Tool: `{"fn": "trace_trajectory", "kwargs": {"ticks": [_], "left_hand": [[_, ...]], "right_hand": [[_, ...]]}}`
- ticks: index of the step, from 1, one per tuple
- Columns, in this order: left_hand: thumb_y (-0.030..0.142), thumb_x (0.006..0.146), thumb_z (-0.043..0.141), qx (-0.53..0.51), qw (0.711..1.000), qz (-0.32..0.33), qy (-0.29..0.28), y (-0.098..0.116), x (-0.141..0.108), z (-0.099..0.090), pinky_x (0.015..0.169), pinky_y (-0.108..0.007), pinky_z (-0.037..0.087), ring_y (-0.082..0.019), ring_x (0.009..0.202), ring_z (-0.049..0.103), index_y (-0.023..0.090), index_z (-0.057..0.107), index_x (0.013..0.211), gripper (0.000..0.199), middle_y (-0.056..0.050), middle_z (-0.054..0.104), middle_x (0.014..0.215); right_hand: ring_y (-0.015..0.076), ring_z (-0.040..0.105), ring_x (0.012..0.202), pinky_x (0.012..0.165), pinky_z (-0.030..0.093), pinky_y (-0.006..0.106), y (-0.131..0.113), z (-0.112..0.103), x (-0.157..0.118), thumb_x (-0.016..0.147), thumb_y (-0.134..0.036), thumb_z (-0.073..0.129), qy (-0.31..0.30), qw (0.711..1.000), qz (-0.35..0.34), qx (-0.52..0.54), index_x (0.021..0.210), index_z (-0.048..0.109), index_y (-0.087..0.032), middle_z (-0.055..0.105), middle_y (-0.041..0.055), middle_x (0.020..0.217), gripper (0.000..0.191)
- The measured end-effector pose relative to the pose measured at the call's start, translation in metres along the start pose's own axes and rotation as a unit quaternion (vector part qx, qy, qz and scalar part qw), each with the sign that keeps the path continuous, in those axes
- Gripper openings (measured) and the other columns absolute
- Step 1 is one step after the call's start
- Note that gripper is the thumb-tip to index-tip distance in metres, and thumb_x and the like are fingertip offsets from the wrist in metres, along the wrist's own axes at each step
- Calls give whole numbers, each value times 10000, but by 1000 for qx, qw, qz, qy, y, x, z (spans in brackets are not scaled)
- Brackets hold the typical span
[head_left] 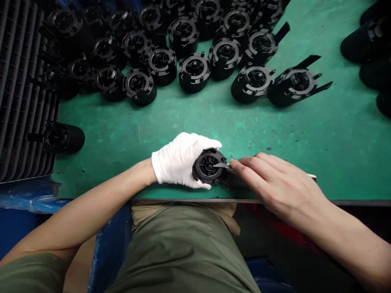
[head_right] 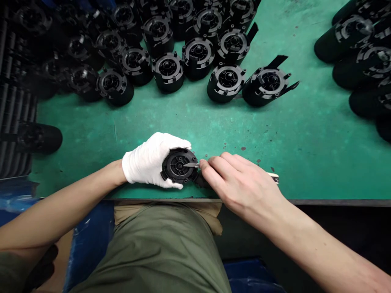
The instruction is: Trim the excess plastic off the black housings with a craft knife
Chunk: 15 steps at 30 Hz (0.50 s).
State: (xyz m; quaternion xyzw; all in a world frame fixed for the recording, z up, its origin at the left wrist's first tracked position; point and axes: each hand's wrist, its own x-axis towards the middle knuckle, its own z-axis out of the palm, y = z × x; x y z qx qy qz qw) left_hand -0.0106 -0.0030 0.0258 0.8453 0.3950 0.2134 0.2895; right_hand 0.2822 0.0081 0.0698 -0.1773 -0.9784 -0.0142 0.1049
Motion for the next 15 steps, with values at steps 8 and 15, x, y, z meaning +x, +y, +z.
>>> {"fn": "trace_trajectory", "kwargs": {"ticks": [8, 15], "left_hand": [[644, 757, 947, -4, 999, 8, 32, -3, -3, 6, 1065, -521, 622, -381, 1205, 794, 218, 596, 1482, 911, -154, 793, 1346], [1025, 667, 817, 64, 976, -95, 188, 23, -23, 32, 908, -513, 650, -334, 990, 746, 221, 621, 1172, 969, -102, 703, 1082]], "right_hand": [[217, 727, 894, 789, 561, 356, 9, 4, -12, 1116, -141, 623, 23, 995, 52, 84, 1257, 701, -160, 794, 89, 1045, 162], [192, 813, 872, 723, 588, 293, -10, 8, -34, 1074, -162, 716, 57, 979, 181, 76, 1252, 689, -195, 847, 75, 1102, 183]]}}
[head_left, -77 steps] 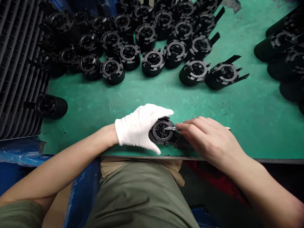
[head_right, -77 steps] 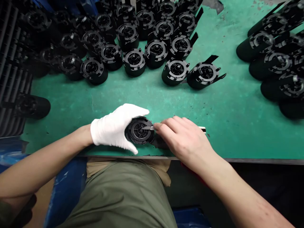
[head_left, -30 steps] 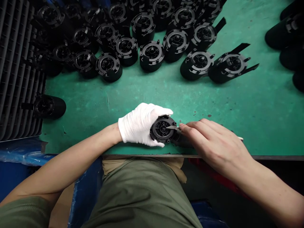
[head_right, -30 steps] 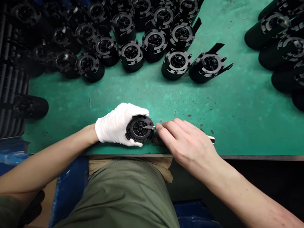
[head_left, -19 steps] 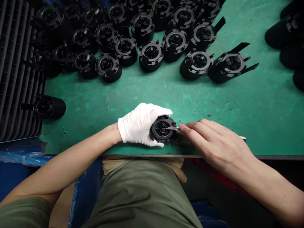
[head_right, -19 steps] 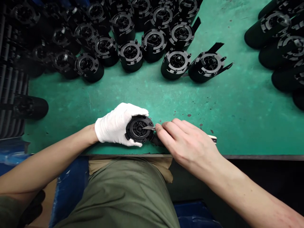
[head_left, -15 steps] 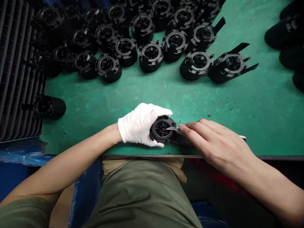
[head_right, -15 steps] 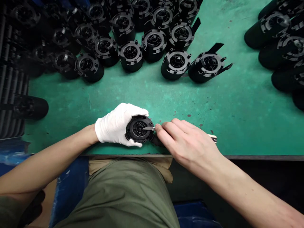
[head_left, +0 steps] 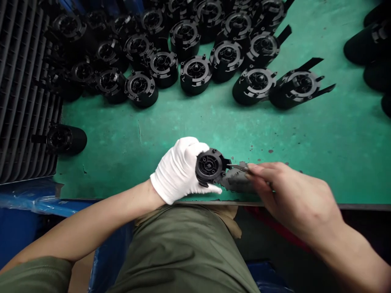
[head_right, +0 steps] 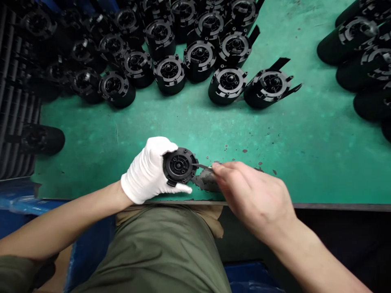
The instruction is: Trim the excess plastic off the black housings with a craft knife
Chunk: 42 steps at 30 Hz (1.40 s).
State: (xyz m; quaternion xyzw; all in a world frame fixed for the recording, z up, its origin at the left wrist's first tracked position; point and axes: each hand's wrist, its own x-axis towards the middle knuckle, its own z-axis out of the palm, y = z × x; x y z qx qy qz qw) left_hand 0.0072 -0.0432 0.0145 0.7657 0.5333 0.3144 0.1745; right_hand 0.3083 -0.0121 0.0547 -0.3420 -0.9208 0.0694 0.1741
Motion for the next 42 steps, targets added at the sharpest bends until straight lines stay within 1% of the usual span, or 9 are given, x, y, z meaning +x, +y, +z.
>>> {"fn": "trace_trajectory", "kwargs": {"ticks": [5, 11, 14, 17, 21, 24, 27, 35, 42], "left_hand": [[895, 651, 949, -11, 1000, -23, 18, 5, -20, 3, 814, -430, 670, -277, 1008, 761, 255, 499, 1202, 956, -109, 666, 1240], [791, 600, 1030, -19, 999, -11, 25, 3, -16, 5, 966, -536, 670, -359, 1189, 748, 270, 482, 1088, 900, -179, 669, 1316], [735, 609, 1043, -31, 999, -7, 19, 5, -12, 7, 939, -528, 673, -347, 1126, 767, 266, 503, 1074, 852, -163, 697, 1273], [764, 621, 1022, -32, 999, -4, 30, 6, -10, 9, 885, -505, 675, -330, 1045, 782, 253, 536, 1101, 854, -134, 714, 1204], [771, 625, 1023, -31, 999, -9, 33, 6, -11, 12, 846, -470, 674, -304, 996, 785, 245, 549, 1089, 846, -116, 717, 1183], [788, 602, 1027, -31, 999, -19, 31, 4, -12, 13, 874, -478, 676, -313, 1043, 783, 246, 547, 1113, 886, -125, 711, 1225], [802, 639, 1003, -31, 999, -6, 43, 3, -14, 14, 879, -484, 673, -321, 1067, 779, 249, 526, 1135, 883, -137, 707, 1241], [763, 670, 1004, -29, 999, -5, 29, 4, -13, 13, 887, -497, 658, -324, 1055, 771, 255, 524, 1115, 829, -139, 717, 1236], [729, 637, 1042, -47, 999, -11, 19, 6, -10, 9, 873, -476, 661, -315, 1038, 774, 255, 538, 1089, 826, -128, 728, 1217]], "right_hand": [[211, 760, 897, 760, 591, 333, -23, 7, -10, 1011, -31, 735, 20, 999, 6, 30, 1252, 656, -188, 804, 113, 1120, 299], [267, 662, 965, 833, 581, 413, -31, 3, -10, 1050, -97, 699, -40, 999, -8, 32, 1369, 648, -126, 759, 155, 1156, 324], [276, 615, 933, 834, 545, 422, -31, 0, -3, 1079, -149, 668, -55, 998, -30, 17, 1481, 612, -60, 752, 160, 1132, 416], [283, 585, 904, 835, 530, 424, -31, -1, 2, 1104, -192, 623, -57, 998, -35, 1, 1563, 559, -18, 733, 163, 1097, 495], [274, 605, 892, 844, 523, 424, -29, 3, 2, 1088, -142, 642, -47, 998, -26, -8, 1623, 512, -59, 743, 143, 1090, 557], [255, 661, 937, 850, 520, 407, -27, 6, -3, 1071, -88, 666, -25, 999, 6, 44, 1502, 580, -151, 766, 121, 1144, 445], [247, 694, 980, 812, 491, 391, -27, 8, -6, 1066, -83, 687, -18, 998, 18, 50, 1353, 627, -179, 774, 126, 1188, 308], [252, 667, 944, 778, 434, 392, -32, 3, -1, 1080, -68, 624, -40, 999, -28, -11, 1370, 647, -169, 781, 133, 1170, 308], [266, 658, 889, 726, 417, 410, -25, -8, 12, 1062, -29, 573, -47, 996, -64, -51, 1280, 692, -171, 799, 135, 1141, 285]]}}
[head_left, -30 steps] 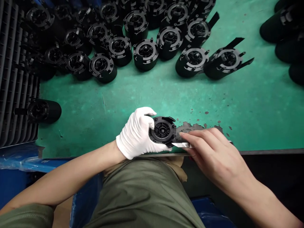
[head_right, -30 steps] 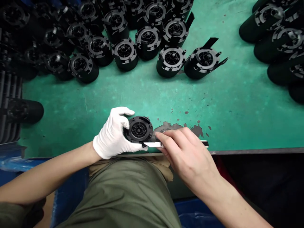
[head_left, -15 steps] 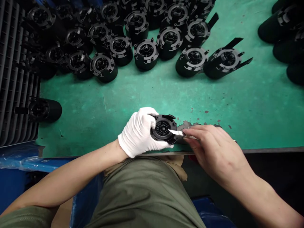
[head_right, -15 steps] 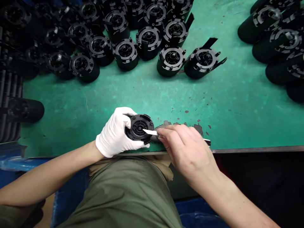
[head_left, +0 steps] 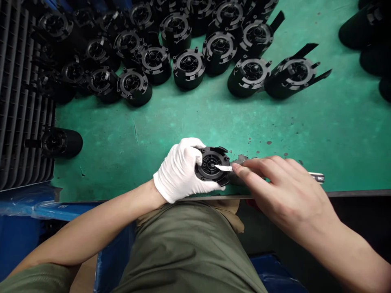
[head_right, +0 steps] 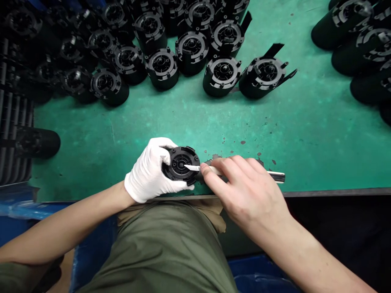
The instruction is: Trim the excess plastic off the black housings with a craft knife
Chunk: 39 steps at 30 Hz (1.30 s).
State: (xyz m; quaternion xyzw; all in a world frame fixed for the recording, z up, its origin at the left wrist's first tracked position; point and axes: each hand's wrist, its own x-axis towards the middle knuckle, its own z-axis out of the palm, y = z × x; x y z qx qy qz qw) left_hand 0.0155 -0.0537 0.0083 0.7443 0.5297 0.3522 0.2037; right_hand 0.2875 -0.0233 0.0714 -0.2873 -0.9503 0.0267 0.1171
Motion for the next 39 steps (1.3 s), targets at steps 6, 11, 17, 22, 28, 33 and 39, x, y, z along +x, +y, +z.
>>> {"fn": "trace_trajectory", "kwargs": {"ticks": [6, 11, 17, 22, 28, 33, 39], "left_hand": [[702, 618, 1058, -1, 999, -24, -26, 3, 3, -2, 871, -465, 670, -311, 1038, 780, 263, 553, 1036, 789, -116, 735, 1188], [715, 651, 1039, -3, 1000, -3, -12, 0, 1, -1, 897, -478, 664, -316, 1079, 775, 263, 525, 1088, 812, -130, 732, 1224], [686, 731, 1012, 3, 999, 35, 2, -3, -2, -1, 891, -470, 651, -309, 1086, 768, 272, 467, 1114, 784, -155, 714, 1265], [698, 735, 998, 5, 1000, 24, -2, -3, -2, -2, 909, -485, 646, -316, 1117, 765, 276, 457, 1112, 782, -158, 711, 1283], [689, 721, 1013, -5, 1000, 24, -2, -1, 0, -2, 858, -461, 648, -297, 1035, 774, 273, 472, 1117, 789, -132, 719, 1236], [704, 727, 1000, -9, 1000, 22, -1, -3, 0, 0, 873, -456, 644, -294, 1046, 771, 269, 481, 1129, 787, -122, 715, 1236], [676, 737, 1008, -3, 999, 45, 11, -3, 1, -1, 860, -437, 639, -288, 1028, 761, 261, 479, 1142, 785, -128, 705, 1221]], "right_hand": [[239, 629, 837, 721, 423, 394, 11, -5, 9, 1076, -34, 543, -12, 999, -33, -12, 1208, 707, -206, 785, 97, 1075, 272], [254, 625, 834, 731, 429, 410, 16, -7, 12, 1082, -49, 528, -29, 997, -60, -27, 1200, 704, -201, 780, 102, 1063, 261], [251, 658, 857, 740, 445, 427, 22, -8, 15, 1111, -86, 472, -32, 996, -75, -33, 1211, 719, -244, 805, 91, 1087, 309], [247, 676, 893, 750, 463, 436, 34, -10, 25, 1140, -120, 397, -79, 996, -48, 0, 1164, 756, -279, 822, 99, 1106, 394], [240, 663, 891, 755, 463, 414, 43, -6, 25, 1149, -132, 404, -44, 993, -105, 28, 1201, 757, -257, 813, 99, 1109, 378], [252, 675, 918, 798, 431, 422, 46, -3, 23, 1107, -102, 505, -47, 993, -101, 44, 1202, 767, -259, 804, 91, 1144, 320], [256, 600, 959, 845, 418, 430, 53, -4, 30, 1122, -107, 503, -70, 987, -144, 8, 1189, 754, -219, 782, 109, 1179, 283]]}}
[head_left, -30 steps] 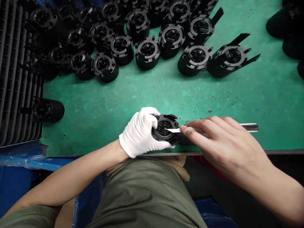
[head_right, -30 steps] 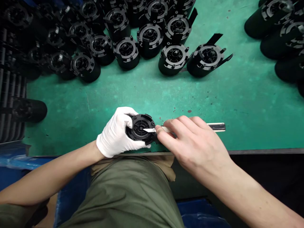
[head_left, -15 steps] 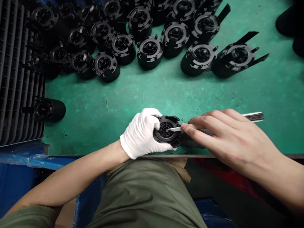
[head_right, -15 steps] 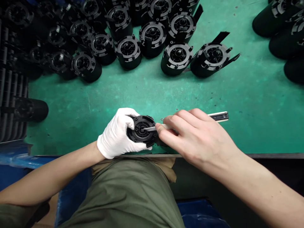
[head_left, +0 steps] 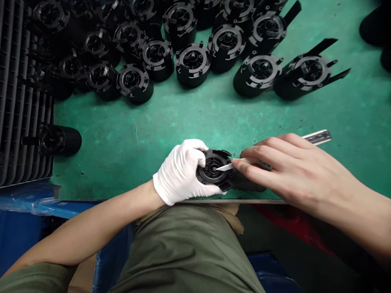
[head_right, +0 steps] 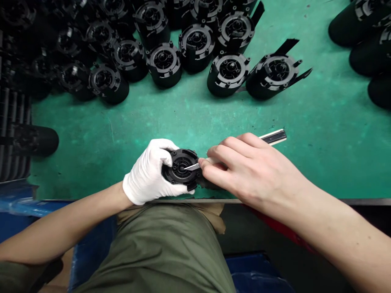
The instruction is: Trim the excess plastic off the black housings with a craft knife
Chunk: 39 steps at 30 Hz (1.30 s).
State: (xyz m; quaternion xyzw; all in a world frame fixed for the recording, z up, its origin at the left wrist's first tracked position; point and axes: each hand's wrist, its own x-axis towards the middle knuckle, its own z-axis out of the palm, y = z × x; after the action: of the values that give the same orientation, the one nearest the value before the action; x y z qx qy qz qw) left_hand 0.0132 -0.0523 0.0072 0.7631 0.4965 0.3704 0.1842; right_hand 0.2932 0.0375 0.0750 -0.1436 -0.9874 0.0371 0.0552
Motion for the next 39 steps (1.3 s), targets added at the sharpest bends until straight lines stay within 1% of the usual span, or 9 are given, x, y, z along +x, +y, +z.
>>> {"fn": "trace_trajectory", "kwargs": {"ticks": [18, 21, 23, 25, 27, 29, 32, 35, 39], "left_hand": [[699, 680, 1044, -38, 999, -18, -18, -5, -1, 0, 914, -470, 650, -301, 1092, 763, 268, 492, 1144, 840, -125, 716, 1249], [723, 753, 1003, -96, 993, 30, -61, -17, 11, -12, 1011, -501, 664, -331, 1215, 777, 243, 535, 1234, 825, -169, 741, 1326], [654, 879, 942, -144, 978, 62, -135, -26, 21, -23, 1111, -511, 651, -338, 1338, 766, 232, 562, 1361, 746, -189, 749, 1434], [508, 1029, 840, -166, 964, 61, -199, -33, 30, -33, 1191, -501, 628, -324, 1440, 732, 241, 559, 1499, 609, -182, 716, 1558], [371, 1119, 722, -172, 960, 51, -216, -37, 35, -38, 1254, -489, 596, -304, 1522, 679, 247, 540, 1579, 511, -166, 668, 1643], [304, 1142, 659, -169, 965, 51, -194, -36, 35, -38, 1277, -476, 580, -290, 1534, 668, 230, 519, 1611, 495, -168, 667, 1642], [289, 1141, 633, -154, 974, 59, -153, -31, 30, -31, 1253, -478, 591, -291, 1466, 707, 199, 506, 1608, 492, -189, 702, 1565], [418, 1124, 677, -154, 976, 64, -138, -27, 26, -25, 1242, -516, 586, -333, 1455, 704, 178, 510, 1576, 538, -228, 683, 1556], [729, 857, 923, -137, 979, 90, -119, -26, 24, -18, 1220, -580, 593, -418, 1439, 706, 174, 474, 1570, 1009, -280, 662, 1548]], "right_hand": [[219, 681, 974, 862, 454, 411, 16, 24, 1, 1124, -126, 544, 74, 997, -5, 32, 1143, 768, -298, 802, 34, 1144, 282], [227, 721, 1013, 856, 489, 414, 16, 23, -9, 1118, -132, 567, 98, 994, 3, 55, 1275, 758, -316, 814, 35, 1187, 308], [239, 742, 1064, 867, 532, 414, 13, 21, -19, 1108, -120, 587, 121, 990, 23, 67, 1398, 720, -317, 816, 53, 1247, 375], [230, 760, 1025, 852, 578, 388, 6, 19, -28, 1078, -77, 622, 149, 983, 67, 82, 1475, 676, -287, 822, 74, 1234, 452], [189, 752, 831, 720, 582, 322, -7, 19, -34, 1067, -62, 628, 151, 973, 140, 104, 1418, 687, -262, 822, 51, 1066, 408], [164, 706, 664, 559, 522, 290, -26, 22, -36, 1101, -143, 611, 124, 959, 218, 129, 1272, 700, -265, 772, 8, 896, 229], [203, 785, 826, 673, 609, 306, -56, 30, -33, 1104, -234, 661, 138, 941, 254, 176, 1291, 651, -224, 792, 57, 1028, 187], [217, 803, 981, 852, 644, 324, -76, 37, -29, 1081, -153, 693, 146, 944, 243, 166, 1364, 631, -169, 789, 104, 1125, 290], [218, 812, 971, 842, 628, 328, -85, 35, -20, 1044, -91, 746, 142, 956, 250, 63, 1355, 653, -121, 818, 124, 1139, 326]]}}
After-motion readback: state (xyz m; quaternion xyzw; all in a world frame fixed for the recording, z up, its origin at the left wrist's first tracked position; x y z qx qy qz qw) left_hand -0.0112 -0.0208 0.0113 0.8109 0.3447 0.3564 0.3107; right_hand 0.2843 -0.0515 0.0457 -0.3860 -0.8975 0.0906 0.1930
